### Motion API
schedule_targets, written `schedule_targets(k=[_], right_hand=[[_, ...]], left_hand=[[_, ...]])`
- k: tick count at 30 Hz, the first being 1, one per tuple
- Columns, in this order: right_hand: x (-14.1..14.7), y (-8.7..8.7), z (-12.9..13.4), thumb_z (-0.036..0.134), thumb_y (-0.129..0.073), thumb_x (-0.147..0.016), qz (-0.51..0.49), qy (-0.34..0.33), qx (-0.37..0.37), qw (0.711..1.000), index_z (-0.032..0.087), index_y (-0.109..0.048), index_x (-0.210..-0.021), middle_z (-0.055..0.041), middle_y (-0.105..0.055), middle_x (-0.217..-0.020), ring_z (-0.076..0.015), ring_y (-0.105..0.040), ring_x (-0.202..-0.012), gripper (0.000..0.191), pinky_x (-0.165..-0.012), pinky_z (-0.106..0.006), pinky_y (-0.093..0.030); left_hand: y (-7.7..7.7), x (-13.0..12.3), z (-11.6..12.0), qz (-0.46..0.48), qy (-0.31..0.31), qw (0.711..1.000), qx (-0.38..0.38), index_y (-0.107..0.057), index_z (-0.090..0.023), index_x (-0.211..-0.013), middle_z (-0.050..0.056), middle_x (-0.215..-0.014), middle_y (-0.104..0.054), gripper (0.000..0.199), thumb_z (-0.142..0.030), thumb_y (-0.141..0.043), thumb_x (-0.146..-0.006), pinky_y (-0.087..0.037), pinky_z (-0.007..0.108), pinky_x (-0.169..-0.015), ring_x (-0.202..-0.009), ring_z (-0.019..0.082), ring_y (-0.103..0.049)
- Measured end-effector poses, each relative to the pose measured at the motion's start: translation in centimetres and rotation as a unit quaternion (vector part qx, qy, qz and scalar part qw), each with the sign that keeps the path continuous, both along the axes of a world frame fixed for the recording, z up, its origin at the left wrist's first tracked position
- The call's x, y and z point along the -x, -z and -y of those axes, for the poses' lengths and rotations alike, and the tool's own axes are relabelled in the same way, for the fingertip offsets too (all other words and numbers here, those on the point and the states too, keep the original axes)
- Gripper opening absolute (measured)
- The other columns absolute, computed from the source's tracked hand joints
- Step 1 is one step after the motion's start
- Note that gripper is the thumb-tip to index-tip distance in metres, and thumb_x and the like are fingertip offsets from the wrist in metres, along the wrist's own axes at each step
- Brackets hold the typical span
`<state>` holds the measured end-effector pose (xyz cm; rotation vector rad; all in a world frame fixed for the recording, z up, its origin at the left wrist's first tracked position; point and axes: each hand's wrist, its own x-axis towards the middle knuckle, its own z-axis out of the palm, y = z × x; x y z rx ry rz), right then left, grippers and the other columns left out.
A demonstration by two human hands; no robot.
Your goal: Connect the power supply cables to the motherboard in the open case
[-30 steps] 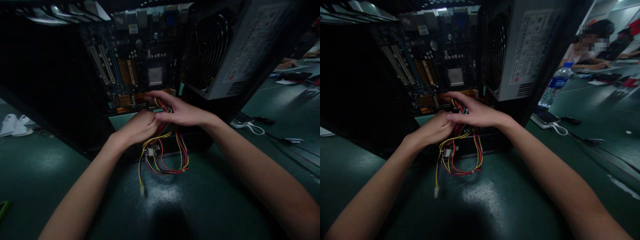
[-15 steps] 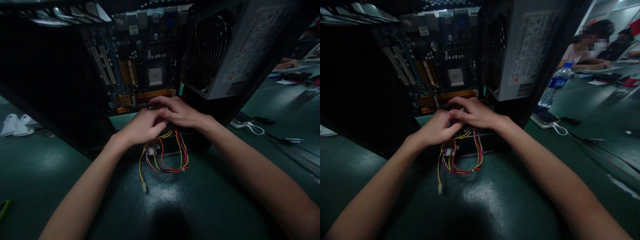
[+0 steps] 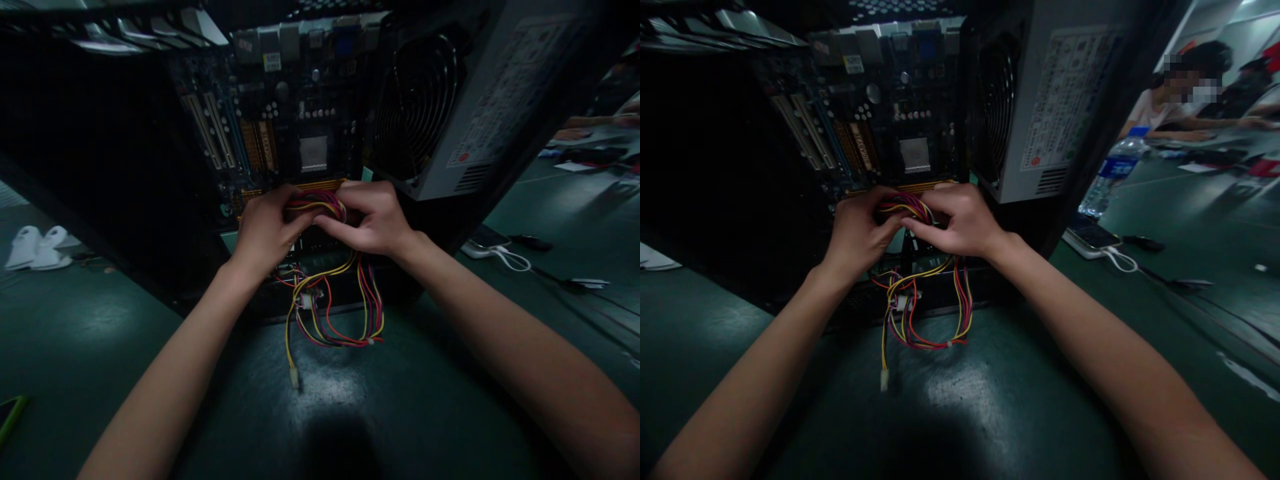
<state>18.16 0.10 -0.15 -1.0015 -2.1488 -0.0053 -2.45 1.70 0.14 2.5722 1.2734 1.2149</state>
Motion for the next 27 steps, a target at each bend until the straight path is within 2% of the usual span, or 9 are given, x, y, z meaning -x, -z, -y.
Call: schedule_targets(k=[2,4,6,8,10,13,18,24,27], right_hand=[[-0.1,0.1,0.0,0.072,-0.045,-0.095,0.012,-0.018,-0.01,1.0,0.023,-0.056,-0.071,-0.0046,-0.05,-0.07,-0.0226,-0.053,-0.078,0.055,-0.078,-0.036,-0.043],[-0.1,0.2,-0.1,0.07,-0.044,-0.096,0.048,-0.079,-0.027,0.995,0.023,-0.055,-0.07,-0.0037,-0.049,-0.069,-0.0214,-0.053,-0.076,0.056,-0.077,-0.035,-0.042],[-0.1,0.4,-0.4,0.065,-0.039,-0.101,0.07,-0.162,-0.058,0.983,0.022,-0.056,-0.071,-0.0027,-0.049,-0.068,-0.0194,-0.053,-0.073,0.055,-0.075,-0.034,-0.042],[0.1,0.7,-0.8,0.052,-0.033,-0.107,0.054,-0.199,-0.095,0.974,0.02,-0.058,-0.076,-0.003,-0.054,-0.07,-0.0181,-0.055,-0.072,0.05,-0.074,-0.033,-0.043],[0.2,0.9,-1.1,0.036,-0.036,-0.107,0.025,-0.183,-0.127,0.975,0.018,-0.061,-0.086,-0.0046,-0.06,-0.078,-0.018,-0.058,-0.076,0.037,-0.076,-0.032,-0.045],[0.4,1.1,-1.3,0.021,-0.049,-0.099,0.031,-0.162,-0.139,0.976,0.018,-0.064,-0.104,-0.0084,-0.067,-0.098,-0.0211,-0.063,-0.093,0.017,-0.084,-0.034,-0.049],[0.4,1.2,-1.4,0.017,-0.055,-0.095,0.084,-0.182,-0.13,0.971,0.023,-0.066,-0.121,-0.0112,-0.061,-0.132,-0.0278,-0.055,-0.127,0.029,-0.104,-0.045,-0.047],[0.2,1.1,-1.4,0.023,-0.056,-0.095,0.091,-0.182,-0.106,0.973,0.022,-0.068,-0.116,-0.0114,-0.065,-0.126,-0.0285,-0.058,-0.122,0.024,-0.102,-0.045,-0.048],[0.4,1.0,-1.2,0.022,-0.054,-0.094,0.094,-0.134,-0.089,0.982,0.019,-0.067,-0.113,-0.0117,-0.068,-0.115,-0.028,-0.062,-0.11,0.023,-0.094,-0.041,-0.05]], left_hand=[[0.2,0.1,-0.3,-0.013,-0.004,1.0,0.003,-0.069,-0.015,-0.11,0.009,-0.107,-0.076,0.026,-0.031,-0.055,-0.095,-0.049,0.031,-0.092,-0.101,0.024,-0.068],[0.3,0.2,-0.5,-0.02,0.003,1.0,0.011,-0.068,-0.015,-0.11,0.011,-0.108,-0.075,0.027,-0.029,-0.049,-0.097,-0.049,0.033,-0.09,-0.1,0.024,-0.068],[0.5,0.1,-0.4,-0.045,0.034,0.998,0.027,-0.068,-0.015,-0.108,0.011,-0.104,-0.075,0.028,-0.031,-0.047,-0.099,-0.05,0.033,-0.086,-0.096,0.024,-0.069],[0.7,-0.2,-0.1,-0.081,0.086,0.992,0.041,-0.069,-0.016,-0.102,0.01,-0.1,-0.075,0.024,-0.03,-0.049,-0.098,-0.05,0.034,-0.083,-0.094,0.025,-0.07],[0.8,-0.5,0.2,-0.099,0.125,0.986,0.044,-0.068,-0.017,-0.098,0.01,-0.101,-0.075,0.018,-0.024,-0.052,-0.094,-0.051,0.034,-0.084,-0.095,0.025,-0.07],[0.9,-0.8,0.4,-0.078,0.127,0.988,0.028,-0.066,-0.016,-0.103,0.011,-0.106,-0.074,0.017,-0.017,-0.055,-0.09,-0.052,0.034,-0.086,-0.098,0.025,-0.07],[0.7,-0.8,0.4,-0.037,0.09,0.995,-0.002,-0.062,-0.016,-0.119,0.01,-0.119,-0.071,0.032,-0.019,-0.061,-0.087,-0.052,0.035,-0.095,-0.111,0.025,-0.067],[0.8,-0.6,0.3,-0.054,0.095,0.994,-0.011,-0.062,-0.016,-0.122,0.01,-0.121,-0.071,0.036,-0.022,-0.063,-0.086,-0.053,0.035,-0.096,-0.112,0.026,-0.067],[0.7,-0.6,0.3,-0.056,0.094,0.994,-0.008,-0.063,-0.017,-0.122,0.01,-0.122,-0.071,0.036,-0.023,-0.063,-0.086,-0.052,0.036,-0.097,-0.114,0.027,-0.067]])
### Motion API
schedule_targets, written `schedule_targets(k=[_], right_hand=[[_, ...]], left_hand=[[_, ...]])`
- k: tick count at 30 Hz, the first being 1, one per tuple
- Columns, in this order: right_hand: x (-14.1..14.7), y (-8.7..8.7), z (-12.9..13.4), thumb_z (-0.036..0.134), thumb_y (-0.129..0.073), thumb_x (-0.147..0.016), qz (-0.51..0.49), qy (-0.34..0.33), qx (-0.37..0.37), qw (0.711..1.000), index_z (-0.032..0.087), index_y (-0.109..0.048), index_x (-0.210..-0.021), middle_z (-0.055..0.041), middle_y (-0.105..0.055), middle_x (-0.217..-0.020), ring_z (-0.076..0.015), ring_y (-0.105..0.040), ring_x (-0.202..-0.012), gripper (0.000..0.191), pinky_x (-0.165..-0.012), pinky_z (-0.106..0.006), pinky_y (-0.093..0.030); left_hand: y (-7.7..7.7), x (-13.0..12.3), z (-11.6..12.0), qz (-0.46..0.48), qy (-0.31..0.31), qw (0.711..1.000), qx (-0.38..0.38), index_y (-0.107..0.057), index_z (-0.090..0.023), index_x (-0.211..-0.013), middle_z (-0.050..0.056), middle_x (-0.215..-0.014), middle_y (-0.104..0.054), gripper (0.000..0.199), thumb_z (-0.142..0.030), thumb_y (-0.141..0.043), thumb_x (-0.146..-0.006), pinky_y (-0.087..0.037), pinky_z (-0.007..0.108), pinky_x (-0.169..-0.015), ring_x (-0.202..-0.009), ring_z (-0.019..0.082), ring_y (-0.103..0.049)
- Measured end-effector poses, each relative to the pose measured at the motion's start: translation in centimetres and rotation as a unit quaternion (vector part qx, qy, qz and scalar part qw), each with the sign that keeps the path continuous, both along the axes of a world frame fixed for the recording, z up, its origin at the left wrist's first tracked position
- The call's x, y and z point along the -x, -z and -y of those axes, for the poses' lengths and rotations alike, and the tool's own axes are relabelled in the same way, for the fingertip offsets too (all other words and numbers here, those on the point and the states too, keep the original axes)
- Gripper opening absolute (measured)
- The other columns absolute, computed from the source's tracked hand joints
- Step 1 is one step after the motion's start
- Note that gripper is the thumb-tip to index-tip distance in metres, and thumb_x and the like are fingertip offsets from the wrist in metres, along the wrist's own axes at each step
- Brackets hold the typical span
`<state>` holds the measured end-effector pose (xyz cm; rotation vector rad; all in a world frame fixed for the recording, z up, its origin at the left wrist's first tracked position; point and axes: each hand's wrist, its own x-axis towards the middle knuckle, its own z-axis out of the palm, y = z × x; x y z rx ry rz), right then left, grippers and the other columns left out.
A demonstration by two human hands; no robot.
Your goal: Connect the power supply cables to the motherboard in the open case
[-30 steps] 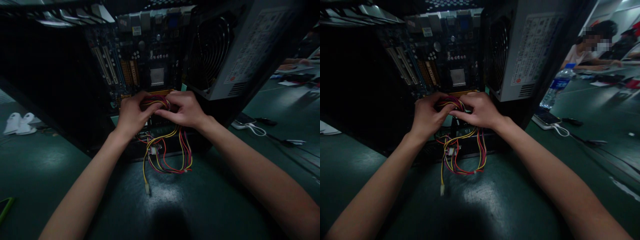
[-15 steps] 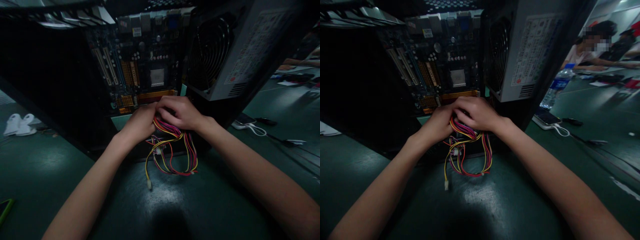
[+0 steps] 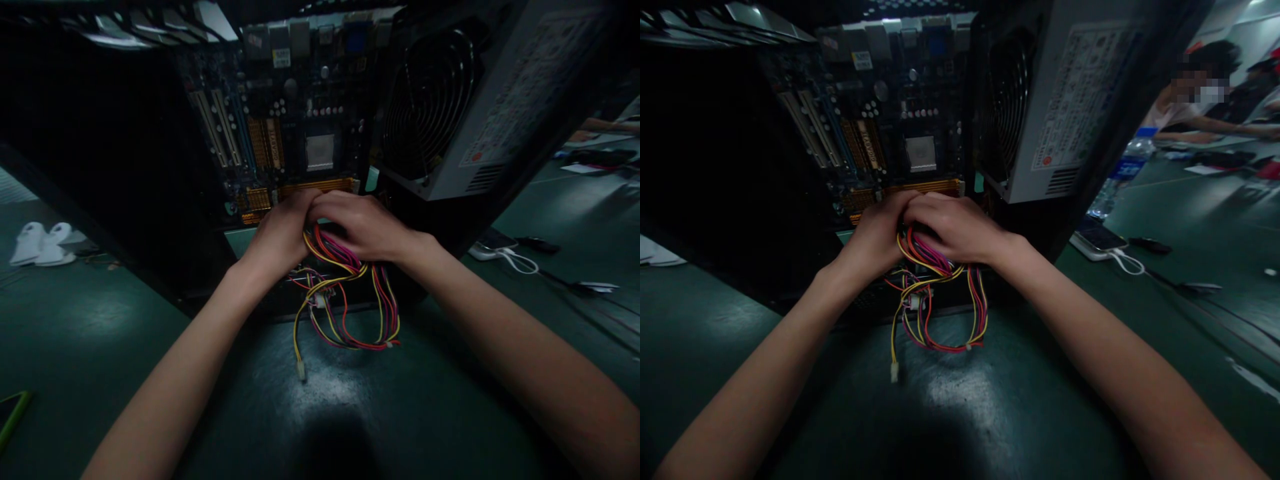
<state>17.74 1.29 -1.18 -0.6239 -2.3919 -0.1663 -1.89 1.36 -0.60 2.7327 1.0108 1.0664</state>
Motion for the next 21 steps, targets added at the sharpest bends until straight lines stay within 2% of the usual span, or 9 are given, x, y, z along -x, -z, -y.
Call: schedule_targets(k=[4,6,9,13,17,21], right_hand=[[0.11,-0.17,0.23,0.02,-0.051,-0.094,-0.043,0.109,-0.006,0.993,0.017,-0.065,-0.113,-0.0124,-0.07,-0.109,-0.0286,-0.064,-0.103,0.024,-0.088,-0.039,-0.049],[-0.01,-0.21,0.12,0.02,-0.049,-0.095,-0.069,0.123,-0.015,0.99,0.017,-0.065,-0.115,-0.0126,-0.07,-0.11,-0.0282,-0.064,-0.104,0.025,-0.088,-0.039,-0.048],[-0.22,-0.09,-0.19,0.02,-0.049,-0.096,-0.064,0.068,-0.025,0.995,0.018,-0.064,-0.121,-0.0124,-0.068,-0.117,-0.0278,-0.063,-0.109,0.029,-0.092,-0.041,-0.048],[-0.25,0.23,-0.39,0.025,-0.053,-0.096,0.017,-0.013,-0.031,0.999,0.019,-0.066,-0.124,-0.0134,-0.067,-0.122,-0.0288,-0.06,-0.114,0.031,-0.095,-0.043,-0.048],[-0.23,0.3,-0.43,0.03,-0.057,-0.096,0.032,-0.035,-0.025,0.999,0.02,-0.067,-0.125,-0.0132,-0.065,-0.125,-0.0288,-0.059,-0.115,0.033,-0.095,-0.043,-0.048],[-0.22,0.24,-0.54,0.028,-0.056,-0.096,0.037,-0.019,-0.021,0.999,0.019,-0.071,-0.115,-0.0127,-0.066,-0.116,-0.0276,-0.059,-0.108,0.026,-0.091,-0.041,-0.047]], left_hand=[[-0.22,-0.02,0.13,0.011,-0.014,1.0,-0.008,-0.061,-0.018,-0.127,0.009,-0.125,-0.071,0.038,-0.022,-0.059,-0.089,-0.052,0.037,-0.099,-0.115,0.026,-0.067],[-0.25,0.0,0.1,0.019,-0.032,0.999,-0.021,-0.059,-0.017,-0.13,0.01,-0.128,-0.07,0.039,-0.019,-0.054,-0.091,-0.051,0.037,-0.1,-0.116,0.025,-0.066],[-0.03,0.18,-0.14,0.009,-0.048,0.999,-0.02,-0.059,-0.017,-0.128,0.011,-0.126,-0.071,0.037,-0.018,-0.053,-0.092,-0.051,0.037,-0.098,-0.115,0.026,-0.067],[0.34,0.38,-0.43,-0.049,-0.041,0.997,0.037,-0.065,-0.016,-0.11,0.012,-0.109,-0.075,0.021,-0.023,-0.057,-0.092,-0.054,0.037,-0.086,-0.104,0.029,-0.071],[0.22,0.25,-0.33,-0.074,-0.061,0.994,0.05,-0.066,-0.015,-0.103,0.013,-0.107,-0.077,0.016,-0.025,-0.058,-0.092,-0.054,0.036,-0.086,-0.103,0.029,-0.072],[-0.07,0.06,0.07,-0.107,-0.072,0.99,0.05,-0.067,-0.016,-0.106,0.013,-0.109,-0.077,0.019,-0.027,-0.059,-0.093,-0.054,0.036,-0.085,-0.104,0.03,-0.073]])
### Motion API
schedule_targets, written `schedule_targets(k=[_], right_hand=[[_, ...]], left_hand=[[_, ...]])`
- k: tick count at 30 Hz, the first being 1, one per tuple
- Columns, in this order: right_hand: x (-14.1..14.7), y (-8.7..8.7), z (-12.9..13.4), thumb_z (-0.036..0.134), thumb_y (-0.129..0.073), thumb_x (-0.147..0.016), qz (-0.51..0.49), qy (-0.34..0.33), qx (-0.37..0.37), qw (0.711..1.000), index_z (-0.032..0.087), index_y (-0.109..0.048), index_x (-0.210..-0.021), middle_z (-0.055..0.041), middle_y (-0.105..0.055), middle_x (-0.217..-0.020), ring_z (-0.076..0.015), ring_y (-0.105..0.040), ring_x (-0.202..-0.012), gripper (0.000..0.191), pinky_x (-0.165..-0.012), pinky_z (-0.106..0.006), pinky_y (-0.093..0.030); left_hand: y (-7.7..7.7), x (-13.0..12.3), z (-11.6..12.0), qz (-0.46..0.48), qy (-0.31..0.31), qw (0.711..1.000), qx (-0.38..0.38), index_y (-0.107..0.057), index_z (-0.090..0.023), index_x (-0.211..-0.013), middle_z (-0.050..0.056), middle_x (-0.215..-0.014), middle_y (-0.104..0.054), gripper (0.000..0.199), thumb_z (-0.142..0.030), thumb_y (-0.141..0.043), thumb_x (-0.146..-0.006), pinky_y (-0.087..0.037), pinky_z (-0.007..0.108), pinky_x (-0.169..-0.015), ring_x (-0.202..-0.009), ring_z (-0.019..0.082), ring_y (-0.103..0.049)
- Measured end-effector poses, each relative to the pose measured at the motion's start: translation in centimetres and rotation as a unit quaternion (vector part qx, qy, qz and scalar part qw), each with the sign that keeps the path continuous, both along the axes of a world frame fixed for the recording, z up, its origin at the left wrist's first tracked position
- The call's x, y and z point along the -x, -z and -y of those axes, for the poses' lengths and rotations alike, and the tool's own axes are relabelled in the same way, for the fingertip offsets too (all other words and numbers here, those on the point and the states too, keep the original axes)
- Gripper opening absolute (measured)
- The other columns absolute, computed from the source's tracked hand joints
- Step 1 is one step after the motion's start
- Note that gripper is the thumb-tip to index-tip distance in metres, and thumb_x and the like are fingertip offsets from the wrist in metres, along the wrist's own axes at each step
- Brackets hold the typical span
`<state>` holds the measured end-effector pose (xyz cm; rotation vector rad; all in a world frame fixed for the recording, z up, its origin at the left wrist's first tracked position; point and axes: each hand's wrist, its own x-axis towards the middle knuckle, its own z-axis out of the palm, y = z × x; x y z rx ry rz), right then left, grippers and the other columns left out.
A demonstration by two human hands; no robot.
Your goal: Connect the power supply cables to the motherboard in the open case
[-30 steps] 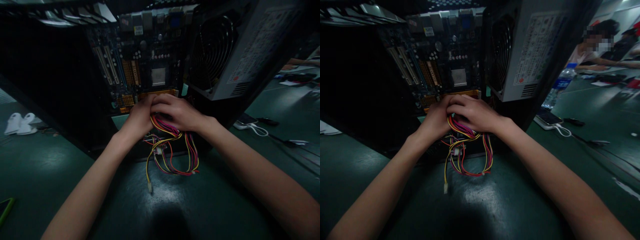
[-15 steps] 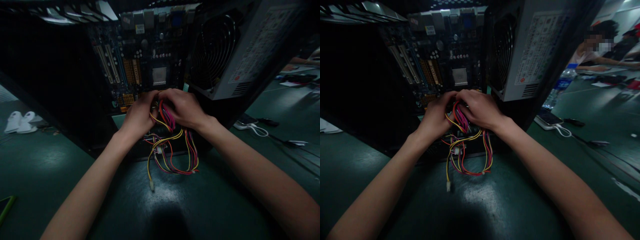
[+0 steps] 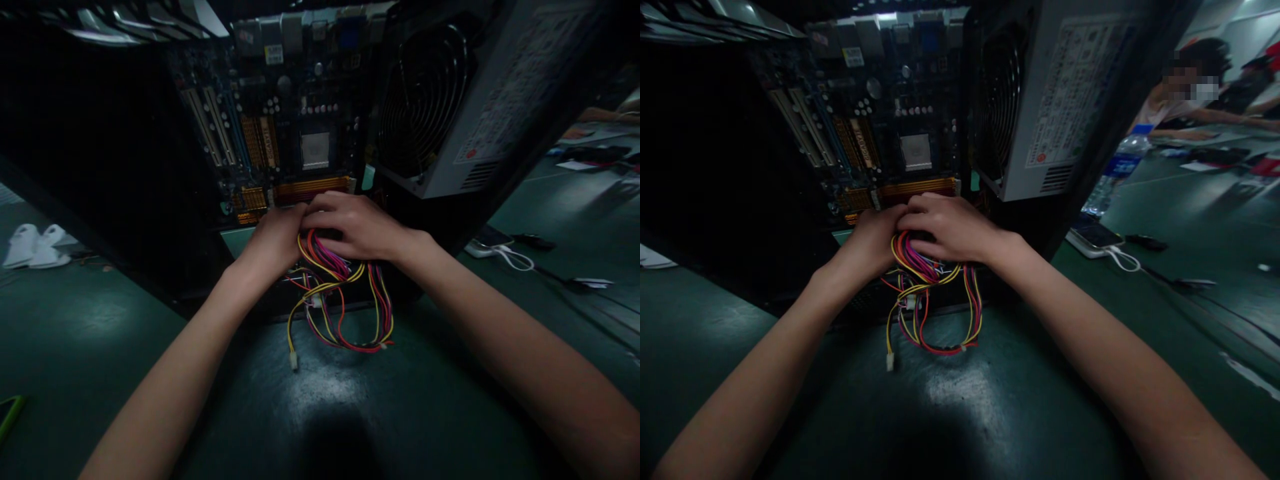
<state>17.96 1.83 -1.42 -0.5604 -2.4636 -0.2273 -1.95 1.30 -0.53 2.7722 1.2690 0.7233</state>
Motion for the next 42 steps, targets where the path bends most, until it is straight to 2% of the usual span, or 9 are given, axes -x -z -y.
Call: schedule_targets(k=[3,8,15,21,26,29,33,39,42], right_hand=[[0.1,-0.1,0.1,0.027,-0.054,-0.097,0.014,0.018,0.003,1.0,0.017,-0.073,-0.106,-0.0123,-0.066,-0.106,-0.0261,-0.06,-0.1,0.023,-0.085,-0.038,-0.045],[0.2,-0.2,0.5,0.027,-0.055,-0.096,0.02,0.045,0.028,0.998,0.018,-0.073,-0.108,-0.0106,-0.064,-0.105,-0.0245,-0.059,-0.096,0.024,-0.079,-0.034,-0.042],[0.0,-0.4,0.4,0.025,-0.055,-0.098,0.011,-0.001,0.066,0.998,0.02,-0.073,-0.116,-0.0101,-0.064,-0.112,-0.0238,-0.06,-0.102,0.026,-0.085,-0.034,-0.044],[0.1,-0.3,0.3,0.025,-0.057,-0.097,0.016,-0.009,0.077,0.997,0.018,-0.075,-0.109,-0.01,-0.065,-0.108,-0.0229,-0.061,-0.099,0.022,-0.083,-0.033,-0.044],[0.4,-0.4,0.5,0.024,-0.058,-0.095,0.007,0.078,0.029,0.996,0.019,-0.074,-0.109,-0.0095,-0.065,-0.105,-0.0244,-0.06,-0.098,0.022,-0.079,-0.033,-0.04],[0.5,-0.6,0.8,0.023,-0.057,-0.095,-0.016,0.136,0.017,0.99,0.02,-0.073,-0.112,-0.0091,-0.066,-0.106,-0.0255,-0.059,-0.1,0.024,-0.079,-0.033,-0.04],[0.7,-0.7,1.0,0.022,-0.056,-0.094,-0.04,0.175,0.023,0.983,0.019,-0.071,-0.115,-0.0096,-0.066,-0.111,-0.0261,-0.06,-0.101,0.026,-0.079,-0.033,-0.04],[0.6,-0.3,0.5,0.025,-0.059,-0.092,-0.073,0.219,0.033,0.972,0.017,-0.067,-0.107,-0.0098,-0.067,-0.105,-0.0265,-0.06,-0.096,0.019,-0.079,-0.035,-0.041],[0.6,-0.2,0.4,0.025,-0.059,-0.093,-0.066,0.267,0.03,0.961,0.016,-0.066,-0.109,-0.0124,-0.067,-0.111,-0.0277,-0.06,-0.099,0.019,-0.081,-0.036,-0.043]], left_hand=[[-0.1,-0.1,0.3,-0.032,-0.019,0.999,-0.001,-0.068,-0.017,-0.105,0.013,-0.104,-0.077,0.019,-0.029,-0.059,-0.094,-0.055,0.037,-0.082,-0.099,0.031,-0.073],[0.1,0.0,0.2,-0.02,-0.001,1.0,-0.008,-0.069,-0.018,-0.105,0.011,-0.101,-0.077,0.019,-0.029,-0.062,-0.091,-0.055,0.036,-0.081,-0.097,0.03,-0.073],[0.1,0.1,0.0,-0.013,0.006,1.0,-0.014,-0.07,-0.02,-0.107,0.011,-0.107,-0.078,0.02,-0.03,-0.064,-0.091,-0.055,0.036,-0.086,-0.102,0.03,-0.073],[0.0,0.1,0.2,-0.034,-0.007,0.999,-0.012,-0.07,-0.019,-0.106,0.012,-0.105,-0.078,0.019,-0.03,-0.061,-0.093,-0.055,0.036,-0.084,-0.099,0.03,-0.073],[-0.2,0.0,0.3,-0.011,-0.01,1.0,-0.002,-0.07,-0.018,-0.106,0.012,-0.101,-0.078,0.02,-0.026,-0.058,-0.093,-0.055,0.038,-0.082,-0.095,0.031,-0.074],[-0.2,0.1,0.1,0.034,0.011,0.999,-0.024,-0.07,-0.017,-0.114,0.012,-0.114,-0.077,0.026,-0.022,-0.057,-0.092,-0.055,0.04,-0.091,-0.105,0.03,-0.072],[-0.1,0.2,-0.1,0.076,0.055,0.995,-0.041,-0.069,-0.019,-0.124,0.01,-0.131,-0.072,0.034,-0.02,-0.057,-0.092,-0.05,0.039,-0.105,-0.122,0.027,-0.066],[-0.4,0.2,-0.2,0.05,0.0,0.999,-0.022,-0.077,-0.019,-0.113,0.011,-0.113,-0.078,0.029,-0.023,-0.056,-0.093,-0.054,0.041,-0.098,-0.109,0.029,-0.072],[-0.3,0.4,-0.4,0.042,-0.011,0.998,-0.038,-0.078,-0.019,-0.108,0.01,-0.107,-0.079,0.029,-0.023,-0.052,-0.096,-0.054,0.039,-0.094,-0.103,0.028,-0.072]])
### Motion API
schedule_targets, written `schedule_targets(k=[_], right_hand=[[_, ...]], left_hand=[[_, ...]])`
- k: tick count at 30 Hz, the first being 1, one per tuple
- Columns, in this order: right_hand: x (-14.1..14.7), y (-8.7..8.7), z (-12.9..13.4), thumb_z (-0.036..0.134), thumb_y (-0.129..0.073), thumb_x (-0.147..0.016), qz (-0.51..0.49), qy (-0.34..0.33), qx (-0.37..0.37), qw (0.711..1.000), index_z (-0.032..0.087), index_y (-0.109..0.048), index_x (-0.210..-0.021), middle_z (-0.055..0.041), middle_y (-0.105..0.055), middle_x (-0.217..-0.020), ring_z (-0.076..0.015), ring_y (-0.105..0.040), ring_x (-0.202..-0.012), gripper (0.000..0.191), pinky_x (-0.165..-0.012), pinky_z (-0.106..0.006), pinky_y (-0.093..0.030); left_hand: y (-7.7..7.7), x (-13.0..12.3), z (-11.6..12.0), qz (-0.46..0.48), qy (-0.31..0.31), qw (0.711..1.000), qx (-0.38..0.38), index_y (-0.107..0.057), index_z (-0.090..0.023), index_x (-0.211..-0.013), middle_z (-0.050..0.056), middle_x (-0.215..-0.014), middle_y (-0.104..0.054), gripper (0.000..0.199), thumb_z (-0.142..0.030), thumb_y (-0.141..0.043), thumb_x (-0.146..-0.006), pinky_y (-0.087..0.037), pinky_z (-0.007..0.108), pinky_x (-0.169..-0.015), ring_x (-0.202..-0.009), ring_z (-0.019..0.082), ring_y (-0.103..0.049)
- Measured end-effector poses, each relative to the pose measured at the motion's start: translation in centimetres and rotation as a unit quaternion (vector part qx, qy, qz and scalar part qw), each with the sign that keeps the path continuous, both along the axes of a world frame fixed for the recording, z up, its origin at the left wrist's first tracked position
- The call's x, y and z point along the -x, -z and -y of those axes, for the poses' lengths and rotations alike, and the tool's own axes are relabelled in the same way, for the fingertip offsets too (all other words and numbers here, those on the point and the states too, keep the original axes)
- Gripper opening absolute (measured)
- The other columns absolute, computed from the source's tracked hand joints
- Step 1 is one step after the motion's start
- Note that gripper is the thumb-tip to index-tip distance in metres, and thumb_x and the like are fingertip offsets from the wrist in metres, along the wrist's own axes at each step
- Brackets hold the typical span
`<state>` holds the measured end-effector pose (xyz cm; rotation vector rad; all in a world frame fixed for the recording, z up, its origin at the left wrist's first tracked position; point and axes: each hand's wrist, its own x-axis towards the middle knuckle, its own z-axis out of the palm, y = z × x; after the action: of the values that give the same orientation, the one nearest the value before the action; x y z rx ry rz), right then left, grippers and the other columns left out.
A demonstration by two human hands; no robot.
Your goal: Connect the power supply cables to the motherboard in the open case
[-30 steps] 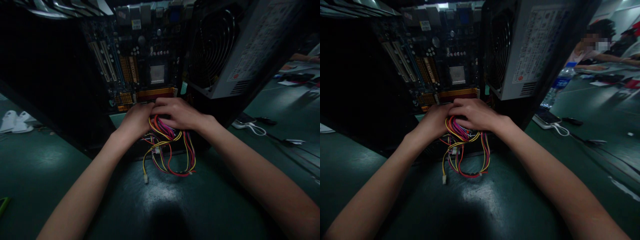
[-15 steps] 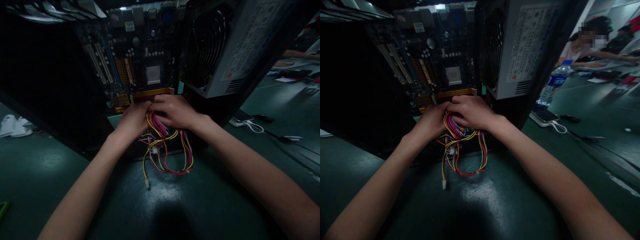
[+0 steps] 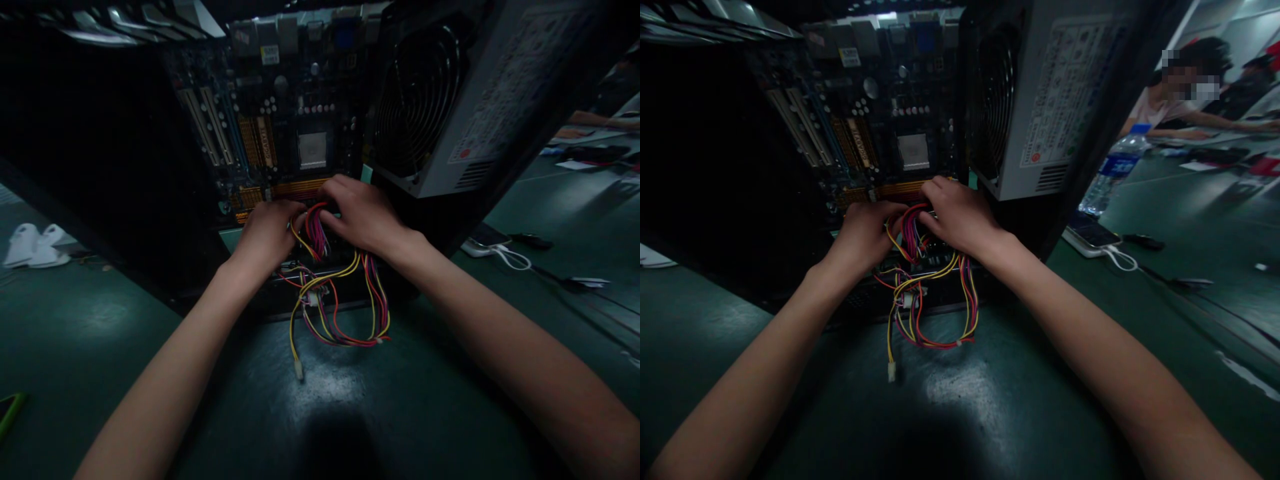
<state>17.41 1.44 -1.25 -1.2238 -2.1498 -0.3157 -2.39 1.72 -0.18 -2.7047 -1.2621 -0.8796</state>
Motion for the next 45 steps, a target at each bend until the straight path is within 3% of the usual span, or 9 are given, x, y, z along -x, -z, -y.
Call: schedule_targets(k=[4,10,16,20,24,28,36,45], right_hand=[[0.0,0.1,0.0,0.023,-0.06,-0.095,0.045,0.048,0.019,0.998,0.014,-0.068,-0.109,-0.0137,-0.067,-0.114,-0.0273,-0.062,-0.101,0.019,-0.08,-0.035,-0.045],[0.1,0.3,0.0,0.021,-0.063,-0.095,0.112,0.018,0.053,0.992,0.013,-0.07,-0.109,-0.0131,-0.067,-0.114,-0.0254,-0.063,-0.099,0.018,-0.079,-0.034,-0.047],[0.1,0.1,0.2,0.019,-0.064,-0.094,0.121,0.024,0.034,0.992,0.013,-0.068,-0.109,-0.0136,-0.065,-0.116,-0.0256,-0.063,-0.1,0.017,-0.077,-0.034,-0.046],[0.3,0.0,0.4,0.019,-0.063,-0.094,0.112,0.03,0.018,0.993,0.013,-0.067,-0.109,-0.0136,-0.065,-0.116,-0.0271,-0.062,-0.102,0.017,-0.076,-0.034,-0.046],[0.5,0.0,0.4,0.017,-0.061,-0.094,0.098,0.038,-0.016,0.994,0.012,-0.066,-0.111,-0.0156,-0.064,-0.122,-0.0297,-0.058,-0.112,0.019,-0.082,-0.037,-0.046],[0.5,0.3,0.1,0.016,-0.061,-0.093,0.101,0.007,-0.001,0.995,0.012,-0.067,-0.11,-0.014,-0.067,-0.116,-0.0285,-0.057,-0.112,0.018,-0.087,-0.038,-0.047],[0.5,0.1,0.2,0.016,-0.06,-0.094,0.111,-0.009,0.069,0.991,0.013,-0.067,-0.112,-0.0128,-0.067,-0.116,-0.0242,-0.063,-0.101,0.019,-0.081,-0.032,-0.044],[0.5,0.2,-0.1,0.02,-0.063,-0.095,0.132,-0.031,0.098,0.986,0.013,-0.067,-0.11,-0.0118,-0.071,-0.114,-0.0246,-0.066,-0.102,0.017,-0.078,-0.031,-0.042]], left_hand=[[0.4,0.2,-0.3,-0.005,0.004,0.999,-0.031,-0.076,-0.018,-0.112,0.012,-0.118,-0.074,0.03,-0.024,-0.05,-0.099,-0.052,0.038,-0.097,-0.111,0.027,-0.069],[0.7,0.0,0.3,-0.088,-0.029,0.995,-0.033,-0.071,-0.019,-0.123,0.013,-0.132,-0.067,0.034,-0.023,-0.047,-0.1,-0.053,0.038,-0.094,-0.115,0.028,-0.066],[0.0,-0.3,0.8,-0.097,-0.092,0.989,-0.061,-0.066,-0.022,-0.128,0.012,-0.115,-0.075,0.034,-0.022,-0.049,-0.099,-0.054,0.038,-0.09,-0.104,0.029,-0.071],[-0.6,-0.6,0.8,-0.097,-0.134,0.985,-0.045,-0.071,-0.019,-0.117,0.013,-0.108,-0.077,0.028,-0.022,-0.051,-0.097,-0.055,0.041,-0.087,-0.099,0.031,-0.072],[-0.7,-0.9,0.5,-0.109,-0.1,0.988,-0.049,-0.074,-0.018,-0.11,0.013,-0.116,-0.075,0.028,-0.016,-0.051,-0.095,-0.055,0.041,-0.092,-0.109,0.031,-0.07],[-0.5,-1.1,0.3,-0.15,-0.066,0.985,-0.048,-0.076,-0.017,-0.11,0.013,-0.126,-0.071,0.03,-0.013,-0.052,-0.094,-0.054,0.041,-0.095,-0.114,0.031,-0.068],[-0.7,-1.5,1.0,-0.234,-0.083,0.969,0.015,-0.073,-0.013,-0.114,0.016,-0.119,-0.07,0.03,-0.015,-0.048,-0.099,-0.055,0.036,-0.09,-0.109,0.028,-0.069],[-0.3,-1.1,0.7,-0.223,-0.108,0.968,0.044,-0.072,-0.013,-0.118,0.016,-0.116,-0.073,0.028,-0.013,-0.055,-0.095,-0.053,0.035,-0.097,-0.111,0.026,-0.069]])
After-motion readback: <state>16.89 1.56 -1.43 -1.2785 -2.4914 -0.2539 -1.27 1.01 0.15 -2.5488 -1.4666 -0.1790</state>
